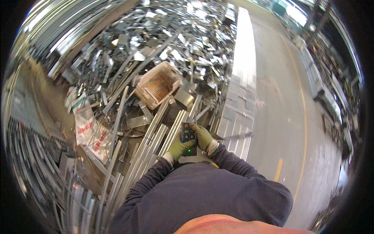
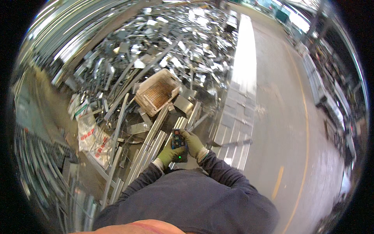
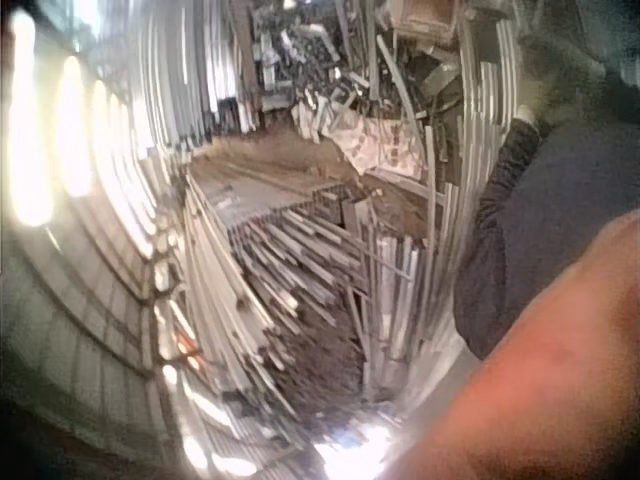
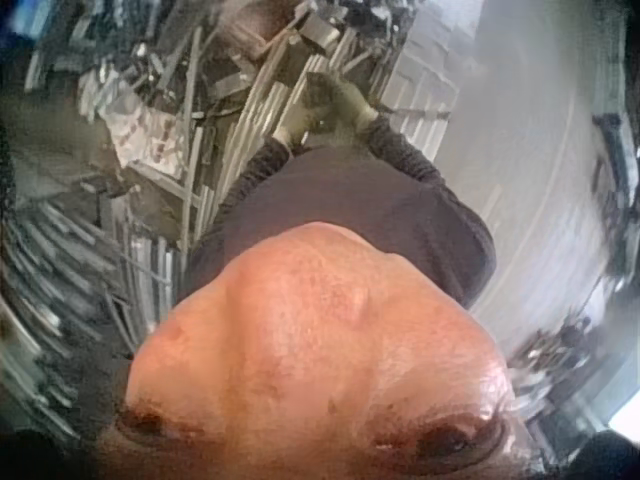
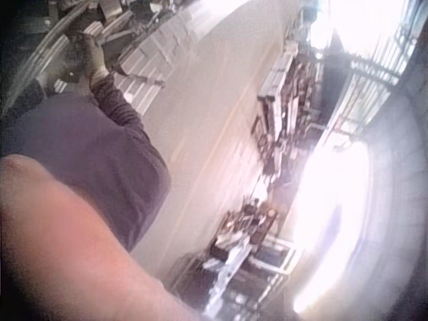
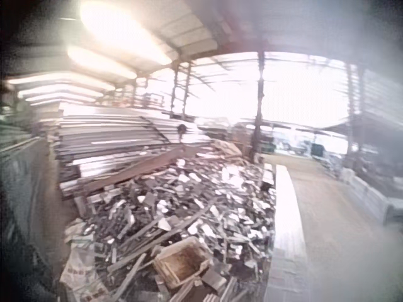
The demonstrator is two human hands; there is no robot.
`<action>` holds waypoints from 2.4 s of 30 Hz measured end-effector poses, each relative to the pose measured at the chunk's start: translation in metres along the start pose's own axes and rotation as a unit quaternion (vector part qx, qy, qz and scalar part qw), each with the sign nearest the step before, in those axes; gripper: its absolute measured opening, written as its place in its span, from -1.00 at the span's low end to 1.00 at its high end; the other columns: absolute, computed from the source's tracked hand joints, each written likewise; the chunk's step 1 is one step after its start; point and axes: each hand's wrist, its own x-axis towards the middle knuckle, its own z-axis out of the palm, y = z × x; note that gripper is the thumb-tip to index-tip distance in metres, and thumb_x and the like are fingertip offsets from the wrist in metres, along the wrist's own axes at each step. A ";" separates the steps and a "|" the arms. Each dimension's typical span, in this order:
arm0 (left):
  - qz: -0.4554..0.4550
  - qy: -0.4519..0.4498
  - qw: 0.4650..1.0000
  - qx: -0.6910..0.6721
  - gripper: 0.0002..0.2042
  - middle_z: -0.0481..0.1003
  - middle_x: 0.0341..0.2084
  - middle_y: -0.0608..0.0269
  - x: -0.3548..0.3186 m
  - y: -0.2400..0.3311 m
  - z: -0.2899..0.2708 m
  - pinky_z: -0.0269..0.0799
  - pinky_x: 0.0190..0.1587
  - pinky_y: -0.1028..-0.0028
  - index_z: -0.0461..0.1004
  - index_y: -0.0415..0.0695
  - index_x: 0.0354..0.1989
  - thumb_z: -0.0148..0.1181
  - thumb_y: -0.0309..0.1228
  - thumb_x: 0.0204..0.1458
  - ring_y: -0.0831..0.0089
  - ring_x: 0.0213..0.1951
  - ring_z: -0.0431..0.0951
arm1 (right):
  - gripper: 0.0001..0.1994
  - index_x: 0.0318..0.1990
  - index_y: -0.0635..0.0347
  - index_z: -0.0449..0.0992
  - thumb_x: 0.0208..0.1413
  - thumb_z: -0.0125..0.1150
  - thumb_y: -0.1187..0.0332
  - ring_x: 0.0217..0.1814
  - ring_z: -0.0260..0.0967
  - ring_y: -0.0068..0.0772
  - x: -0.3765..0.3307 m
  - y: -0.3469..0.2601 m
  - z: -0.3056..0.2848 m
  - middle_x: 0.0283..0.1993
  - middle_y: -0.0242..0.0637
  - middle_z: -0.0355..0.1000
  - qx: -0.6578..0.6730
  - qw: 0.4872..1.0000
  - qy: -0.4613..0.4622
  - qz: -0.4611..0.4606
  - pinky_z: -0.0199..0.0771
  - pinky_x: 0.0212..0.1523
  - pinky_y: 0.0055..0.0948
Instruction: The person operates a handheld remote to control an overhead crane, then walks to a metal sheet stack. They remove a sheet, place it on a cutting machine, and cut it into smaller pieces using the machine. The cut pieces are then moved aside.
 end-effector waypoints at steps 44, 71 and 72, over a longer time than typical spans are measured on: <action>-0.162 -0.553 0.764 0.290 -0.29 0.56 -0.05 0.15 -0.246 -0.158 0.337 0.64 -0.12 0.29 0.26 -0.14 0.31 0.51 -0.21 0.06 0.33 -0.11 0.63 | -0.67 0.10 0.15 0.53 0.37 0.18 0.12 -0.13 0.56 -0.37 -0.514 0.199 -0.146 -0.11 -0.33 0.54 0.198 0.769 0.408 -0.450 0.62 -0.09 -0.35; -0.225 -0.673 0.625 0.326 -0.47 0.56 -0.10 0.21 -0.253 -0.238 0.678 0.67 -0.14 0.30 0.32 -0.11 0.27 0.38 -0.31 0.18 0.35 -0.14 0.65 | -0.62 0.15 0.17 0.59 0.38 0.20 0.10 0.10 0.47 -0.46 -0.696 0.146 -0.378 0.07 -0.28 0.59 0.177 0.614 0.663 -0.389 0.44 0.21 -0.40; -0.213 -0.664 0.619 0.361 -0.46 0.56 -0.12 0.22 -0.259 -0.244 0.694 0.67 -0.15 0.30 0.29 -0.10 0.29 0.38 -0.32 0.18 0.35 -0.15 0.65 | -0.59 0.19 0.16 0.57 0.38 0.21 0.07 0.14 0.46 -0.46 -0.707 0.148 -0.387 0.10 -0.30 0.58 0.229 0.615 0.645 -0.393 0.43 0.22 -0.40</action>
